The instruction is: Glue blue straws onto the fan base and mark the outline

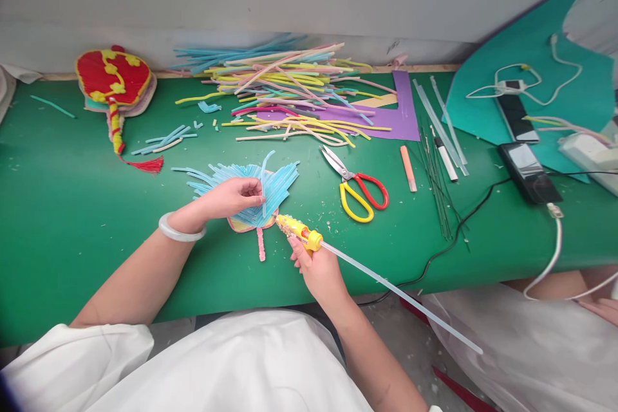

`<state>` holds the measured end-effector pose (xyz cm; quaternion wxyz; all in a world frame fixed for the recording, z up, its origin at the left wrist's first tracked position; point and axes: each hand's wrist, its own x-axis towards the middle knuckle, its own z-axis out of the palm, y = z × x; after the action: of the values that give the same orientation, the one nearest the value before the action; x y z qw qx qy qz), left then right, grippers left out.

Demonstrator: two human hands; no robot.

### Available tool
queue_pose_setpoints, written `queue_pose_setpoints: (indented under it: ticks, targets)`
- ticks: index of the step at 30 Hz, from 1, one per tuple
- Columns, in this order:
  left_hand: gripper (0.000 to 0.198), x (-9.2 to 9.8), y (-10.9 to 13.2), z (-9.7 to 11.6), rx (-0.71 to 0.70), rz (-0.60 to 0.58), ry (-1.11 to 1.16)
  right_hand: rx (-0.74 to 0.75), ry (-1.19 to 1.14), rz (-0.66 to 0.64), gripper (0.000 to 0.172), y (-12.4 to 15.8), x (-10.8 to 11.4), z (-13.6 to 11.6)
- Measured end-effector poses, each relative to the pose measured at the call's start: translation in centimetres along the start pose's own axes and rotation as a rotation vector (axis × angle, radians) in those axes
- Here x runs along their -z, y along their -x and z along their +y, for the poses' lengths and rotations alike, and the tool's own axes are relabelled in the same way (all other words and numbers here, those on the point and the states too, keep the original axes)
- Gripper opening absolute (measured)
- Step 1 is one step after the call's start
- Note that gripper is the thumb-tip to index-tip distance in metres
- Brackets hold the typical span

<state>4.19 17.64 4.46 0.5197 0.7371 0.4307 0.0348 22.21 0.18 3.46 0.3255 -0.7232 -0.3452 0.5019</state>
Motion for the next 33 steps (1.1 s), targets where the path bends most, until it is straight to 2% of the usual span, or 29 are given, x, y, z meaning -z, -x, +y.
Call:
queue_pose_setpoints:
  ticks: [16,33]
  targets:
    - [0.020,0.03,0.05,0.22,0.017,-0.009,0.007,0.019,0.049,-0.036,0.062,0.24,-0.07,0.65]
    - [0.020,-0.04,0.07,0.14,0.006,0.002,0.020,0.042,0.037,0.016,0.063,-0.26,-0.04,0.30]
